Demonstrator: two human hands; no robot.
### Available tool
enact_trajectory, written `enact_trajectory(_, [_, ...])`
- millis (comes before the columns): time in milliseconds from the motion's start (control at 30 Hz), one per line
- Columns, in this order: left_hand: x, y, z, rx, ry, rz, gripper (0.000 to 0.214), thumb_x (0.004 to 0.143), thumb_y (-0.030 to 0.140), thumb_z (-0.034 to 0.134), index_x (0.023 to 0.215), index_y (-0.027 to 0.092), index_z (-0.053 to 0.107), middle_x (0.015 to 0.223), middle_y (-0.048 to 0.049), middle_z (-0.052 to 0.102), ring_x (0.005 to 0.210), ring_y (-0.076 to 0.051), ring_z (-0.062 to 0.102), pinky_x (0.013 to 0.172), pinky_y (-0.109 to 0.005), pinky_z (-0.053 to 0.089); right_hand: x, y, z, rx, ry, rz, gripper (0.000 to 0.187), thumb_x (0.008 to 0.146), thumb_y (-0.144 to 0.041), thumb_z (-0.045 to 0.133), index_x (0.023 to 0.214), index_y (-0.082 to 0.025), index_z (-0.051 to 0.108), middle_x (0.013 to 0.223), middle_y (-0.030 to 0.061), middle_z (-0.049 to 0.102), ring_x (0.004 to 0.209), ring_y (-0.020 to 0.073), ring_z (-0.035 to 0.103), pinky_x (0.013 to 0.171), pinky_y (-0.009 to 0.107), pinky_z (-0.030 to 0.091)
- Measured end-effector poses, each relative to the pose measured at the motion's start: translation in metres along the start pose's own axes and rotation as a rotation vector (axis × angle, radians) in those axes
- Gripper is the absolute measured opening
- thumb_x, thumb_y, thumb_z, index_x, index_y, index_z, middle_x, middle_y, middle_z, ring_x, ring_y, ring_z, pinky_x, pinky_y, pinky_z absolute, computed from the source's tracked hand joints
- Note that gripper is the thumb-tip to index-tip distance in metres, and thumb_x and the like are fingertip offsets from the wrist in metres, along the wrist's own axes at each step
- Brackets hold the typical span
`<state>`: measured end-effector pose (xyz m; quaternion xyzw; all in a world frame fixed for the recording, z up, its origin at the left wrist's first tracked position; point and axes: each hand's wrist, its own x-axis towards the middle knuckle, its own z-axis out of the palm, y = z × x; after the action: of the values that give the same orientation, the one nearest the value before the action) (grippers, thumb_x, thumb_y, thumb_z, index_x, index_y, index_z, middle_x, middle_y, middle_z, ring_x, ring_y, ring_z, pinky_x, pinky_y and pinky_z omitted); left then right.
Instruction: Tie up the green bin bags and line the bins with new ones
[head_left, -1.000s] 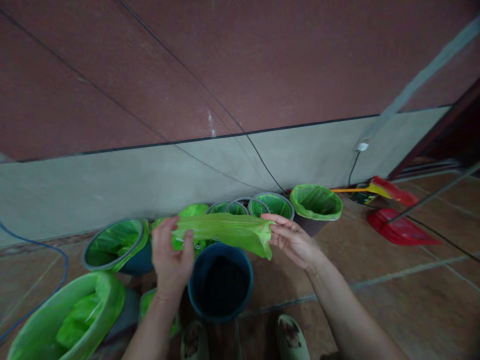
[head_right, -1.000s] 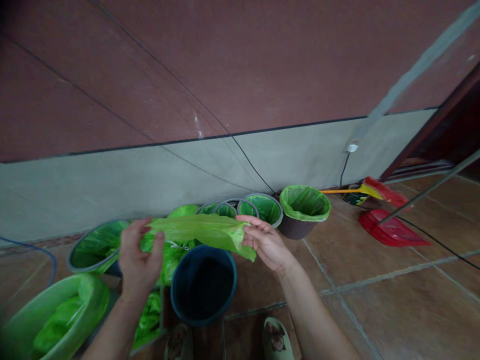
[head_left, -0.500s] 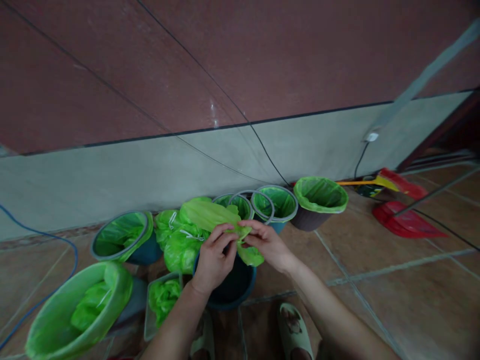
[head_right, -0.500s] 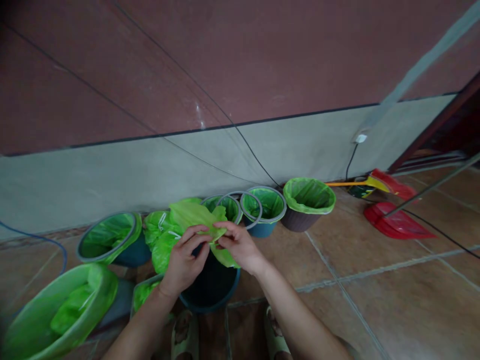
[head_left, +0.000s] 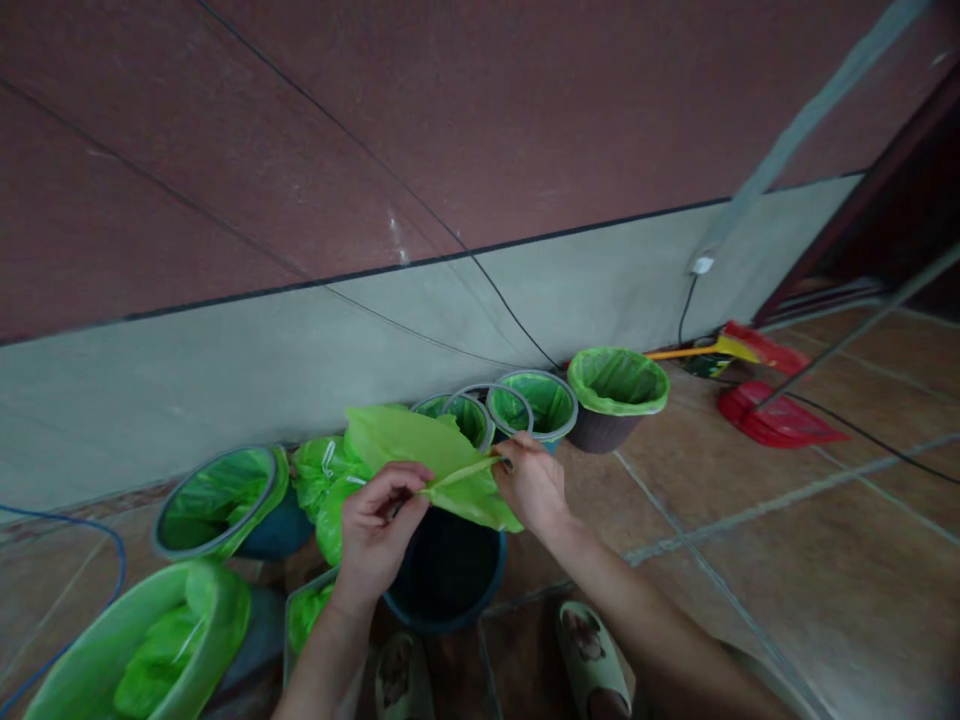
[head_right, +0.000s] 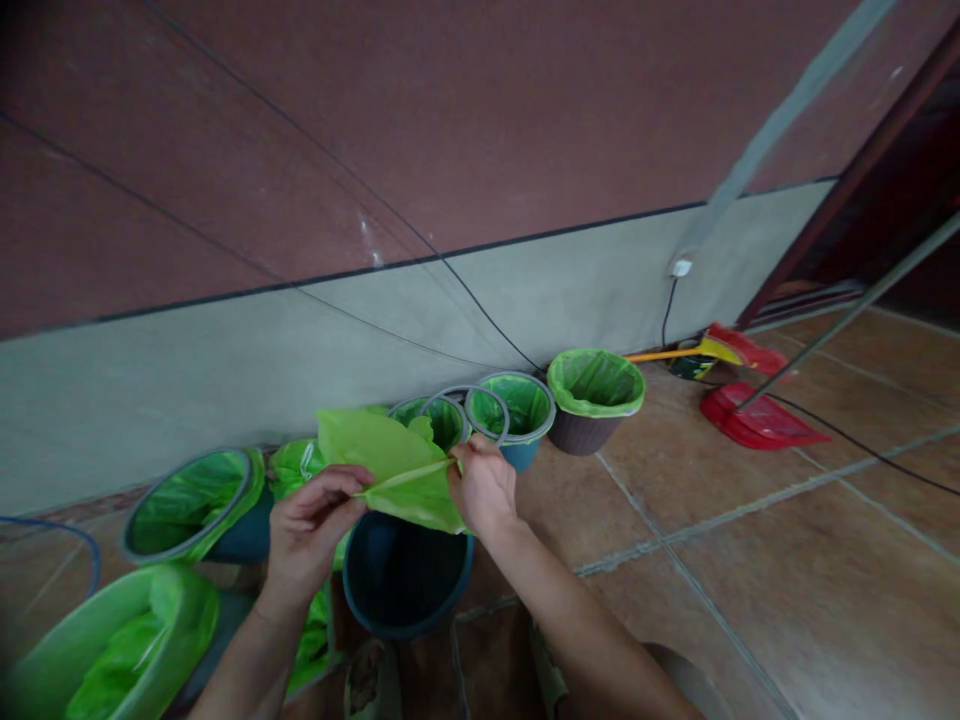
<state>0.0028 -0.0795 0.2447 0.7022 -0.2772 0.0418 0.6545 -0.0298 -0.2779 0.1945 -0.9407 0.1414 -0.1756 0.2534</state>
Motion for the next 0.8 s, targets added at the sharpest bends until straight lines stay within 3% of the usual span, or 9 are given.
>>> enact_trajectory(200, [0.009,-0.001,-0.022,-0.212,0.206,0.019,0.01,0.065,0.013,0.072,0.073,0.019,0.07,0.083,-0.0022,0.07,0.074,-0.013,0.063,0.062,-0.02,0.05,0.01,0.022,-0.002,-0.057,0.092,-0.102,0.013,0.08,-0.017,0.051,0.082,-0.02,0.063,0.093,0.006,0.064,0.091,0.0207,0.056,0.083,0.03,0.04])
enact_trajectory(500, [0.023,0.004,-0.062,-0.398,0.569,0.015,0.016,0.057,0.01,0.07,0.071,0.017,0.069,0.075,0.0005,0.069,0.068,-0.01,0.062,0.056,-0.017,0.049,0.013,0.036,-0.01,-0.061,0.102,0.05,0.011,0.083,-0.02,0.048,0.083,-0.02,0.059,0.084,0.0037,0.065,0.072,0.0173,0.06,0.067,0.027,0.039])
enact_trajectory(600, [0.025,0.008,-0.071,-0.463,0.643,-0.05,0.015,0.056,0.008,0.069,0.067,0.017,0.065,0.069,0.0023,0.066,0.066,-0.01,0.061,0.055,-0.017,0.048,0.014,0.038,-0.006,0.049,0.05,0.105,0.015,0.084,-0.025,0.049,0.094,-0.02,0.059,0.087,0.0043,0.068,0.075,0.0178,0.063,0.067,0.027,0.041])
enact_trajectory(800, [0.026,0.016,-0.072,-0.49,0.682,-0.053,0.016,0.052,0.009,0.068,0.065,0.017,0.066,0.068,0.002,0.067,0.065,-0.01,0.059,0.055,-0.019,0.049,0.0,0.033,0.036,0.38,-0.267,0.125,0.055,0.08,-0.039,0.06,0.129,-0.016,0.048,0.118,0.0138,0.064,0.103,0.0255,0.062,0.089,0.037,0.046])
